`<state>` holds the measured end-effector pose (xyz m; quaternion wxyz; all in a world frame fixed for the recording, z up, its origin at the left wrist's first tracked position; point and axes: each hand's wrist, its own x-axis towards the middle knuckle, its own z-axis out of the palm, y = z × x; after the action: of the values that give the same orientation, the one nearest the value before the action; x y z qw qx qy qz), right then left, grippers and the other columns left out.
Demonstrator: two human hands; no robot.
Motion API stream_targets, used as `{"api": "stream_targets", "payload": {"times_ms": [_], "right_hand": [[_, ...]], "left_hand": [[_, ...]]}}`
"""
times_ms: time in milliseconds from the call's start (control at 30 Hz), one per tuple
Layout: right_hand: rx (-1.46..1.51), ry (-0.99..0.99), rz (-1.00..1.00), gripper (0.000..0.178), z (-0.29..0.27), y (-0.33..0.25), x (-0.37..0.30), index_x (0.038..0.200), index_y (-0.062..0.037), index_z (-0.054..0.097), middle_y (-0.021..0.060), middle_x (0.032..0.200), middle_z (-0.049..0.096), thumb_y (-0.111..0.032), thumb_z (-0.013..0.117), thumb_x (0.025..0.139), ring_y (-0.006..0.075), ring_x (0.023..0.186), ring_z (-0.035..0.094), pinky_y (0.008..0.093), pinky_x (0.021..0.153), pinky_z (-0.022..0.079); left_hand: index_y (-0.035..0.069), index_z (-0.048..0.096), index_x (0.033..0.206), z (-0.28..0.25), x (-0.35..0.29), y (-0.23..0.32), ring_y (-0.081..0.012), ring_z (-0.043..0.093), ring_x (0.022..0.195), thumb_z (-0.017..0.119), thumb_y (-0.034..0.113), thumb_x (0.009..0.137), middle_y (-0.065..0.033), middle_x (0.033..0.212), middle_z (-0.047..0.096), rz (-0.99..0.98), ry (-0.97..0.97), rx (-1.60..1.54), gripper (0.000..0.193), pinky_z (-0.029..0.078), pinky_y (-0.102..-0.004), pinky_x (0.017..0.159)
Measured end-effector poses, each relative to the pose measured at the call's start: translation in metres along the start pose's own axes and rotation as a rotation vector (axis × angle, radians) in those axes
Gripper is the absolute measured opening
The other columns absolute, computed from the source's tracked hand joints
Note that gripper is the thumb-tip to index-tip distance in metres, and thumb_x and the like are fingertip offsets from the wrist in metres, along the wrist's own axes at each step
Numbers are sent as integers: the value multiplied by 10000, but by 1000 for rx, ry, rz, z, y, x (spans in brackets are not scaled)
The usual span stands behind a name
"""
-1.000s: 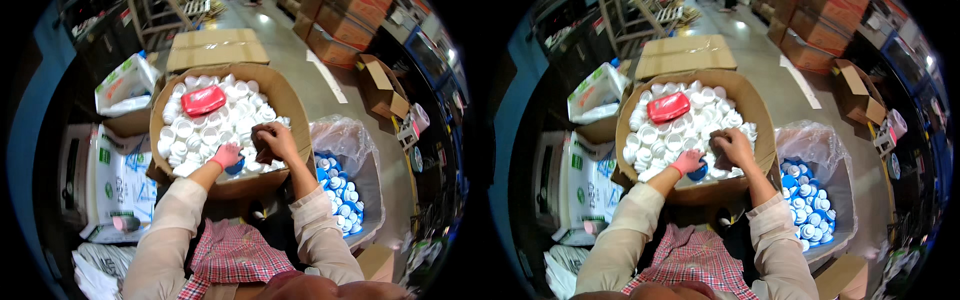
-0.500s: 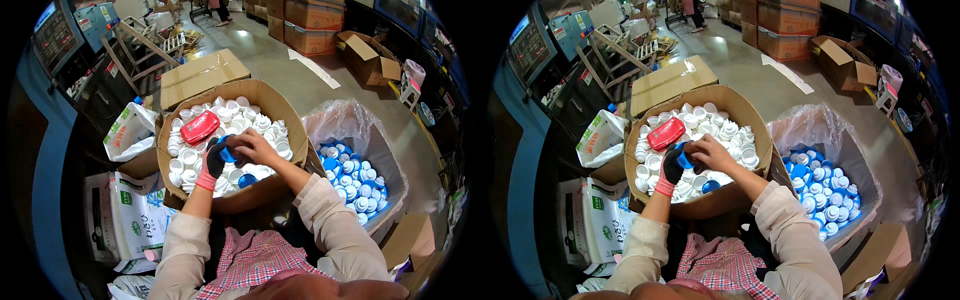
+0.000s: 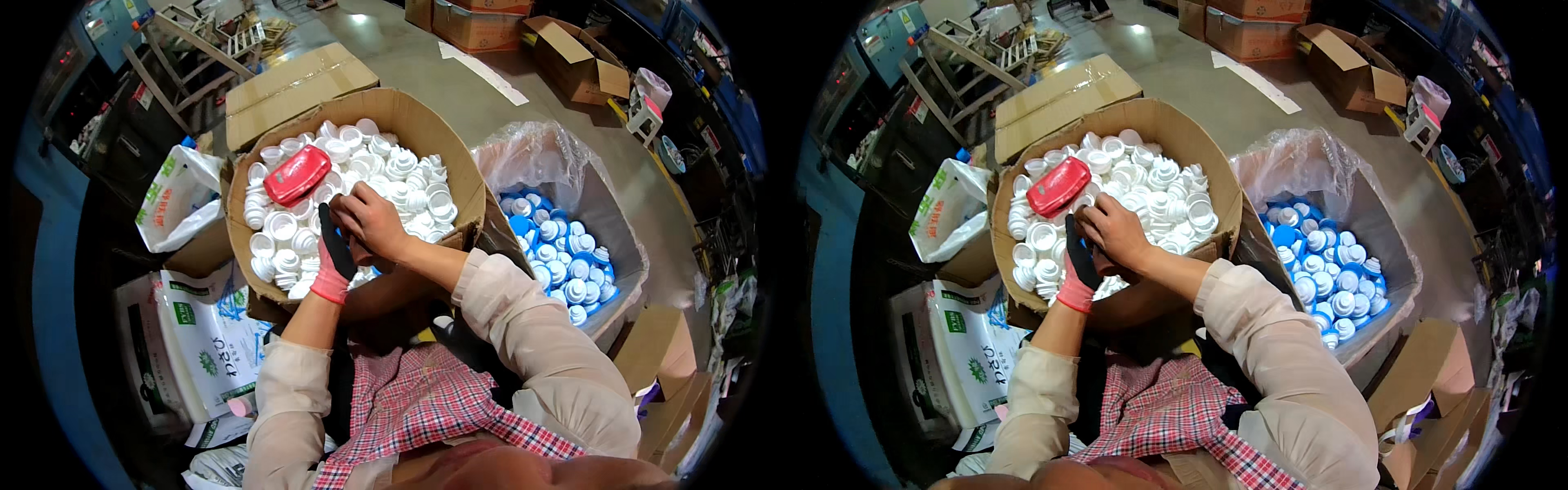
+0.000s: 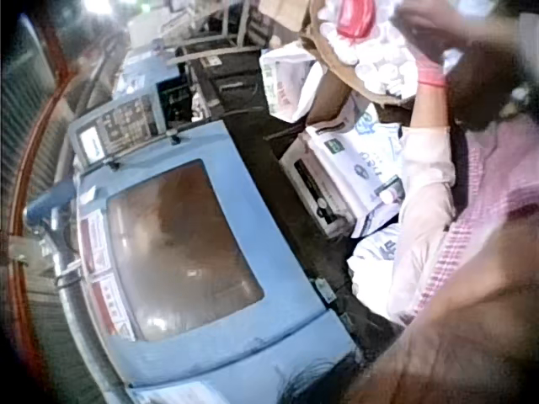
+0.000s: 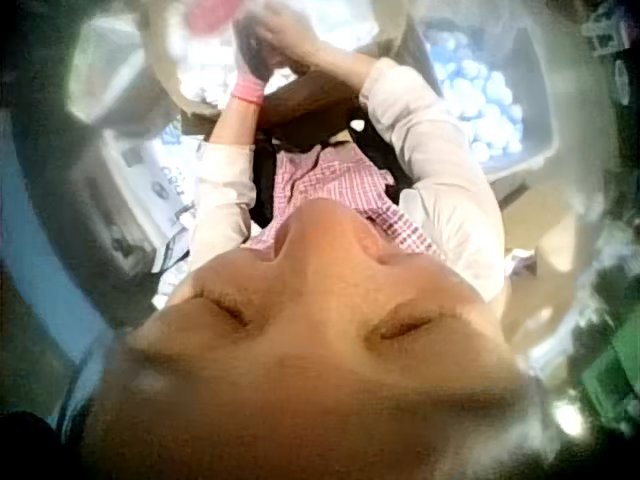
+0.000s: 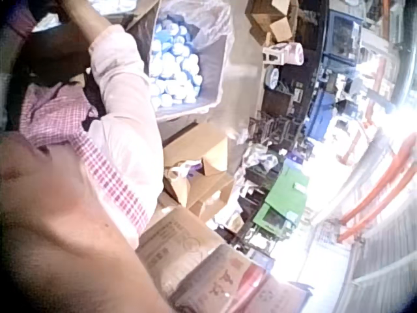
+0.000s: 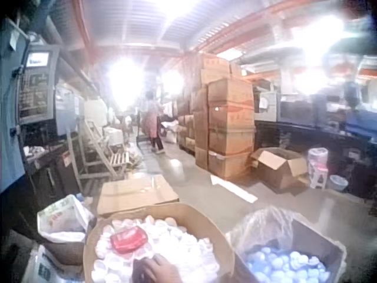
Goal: The person repeatedly picks up white plastic containers and blue lids from a cardboard box, fits the lids onto the containers, and places the assembled units into a nearby bin. The person also briefly touches their face during the task.
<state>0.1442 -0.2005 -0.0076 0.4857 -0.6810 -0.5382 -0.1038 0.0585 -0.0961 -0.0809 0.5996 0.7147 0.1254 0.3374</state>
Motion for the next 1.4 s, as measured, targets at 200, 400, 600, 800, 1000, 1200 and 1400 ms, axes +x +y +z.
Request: {"api": "stream_targets", "payload": {"times_ms": [200, 400, 600, 800, 1000, 1200, 1400], "right_hand": [[385, -453, 199, 497, 54, 69, -9, 1214, -61, 577, 212, 1176, 582, -327, 714, 818, 363, 1097, 565, 401, 928, 455], [-474, -648, 504, 384, 25, 239, -28, 1103, -41, 637, 233, 1128, 607, -11, 617, 721, 402, 1061, 564, 454, 924, 460], [-767, -828, 531, 285, -7, 329, -65, 910, 14, 685, 249, 992, 670, -145, 742, 680, 376, 972, 647, 410, 828, 531], [-870, -821, 672, 196, -10, 307, -64, 920, -7, 693, 229, 1004, 673, -45, 668, 730, 368, 959, 657, 435, 804, 539], [-695, -635, 432, 234, -27, 228, 2, 857, 3, 661, 226, 1088, 641, -130, 742, 682, 382, 867, 651, 429, 781, 540], [907, -439, 572, 242, -39, 75, 44, 817, -72, 516, 152, 1418, 452, -78, 744, 735, 230, 1178, 526, 353, 854, 518], [900, -419, 451, 516, -49, 41, 26, 1127, -100, 506, 91, 1280, 490, -54, 804, 708, 179, 1112, 511, 351, 890, 487]], "left_hand": [[56, 398, 1339, -83, 19, 25, -330, 550, 1049, 454, 240, 990, -153, 1222, 518, -135, 267, -628, 398, 481, -535, 911], [-9, 311, 1423, -103, 21, 58, -436, 359, 1327, 416, 598, 926, -255, 1438, 374, -494, 52, -1510, 791, 265, -631, 1094], [4, 358, 1412, -94, 31, 78, -474, 395, 1303, 354, 678, 909, -300, 1402, 407, -378, -181, -1446, 841, 377, -605, 1021], [35, 359, 1414, -91, 36, 87, -485, 472, 1221, 346, 667, 919, -276, 1372, 444, -292, -209, -1366, 803, 482, -589, 892], [26, 422, 1352, -70, 36, 85, -447, 519, 1189, 360, 620, 936, -265, 1304, 509, -326, -95, -1205, 728, 489, -556, 912], [-14, 414, 1347, -44, 29, 83, -397, 551, 1161, 520, 449, 929, -258, 1261, 542, -202, -210, -876, 633, 491, -502, 929], [8, 474, 1295, -28, 16, 87, -268, 615, 1067, 596, 262, 906, -159, 1174, 608, 139, 14, -96, 481, 493, -421, 949]]}}
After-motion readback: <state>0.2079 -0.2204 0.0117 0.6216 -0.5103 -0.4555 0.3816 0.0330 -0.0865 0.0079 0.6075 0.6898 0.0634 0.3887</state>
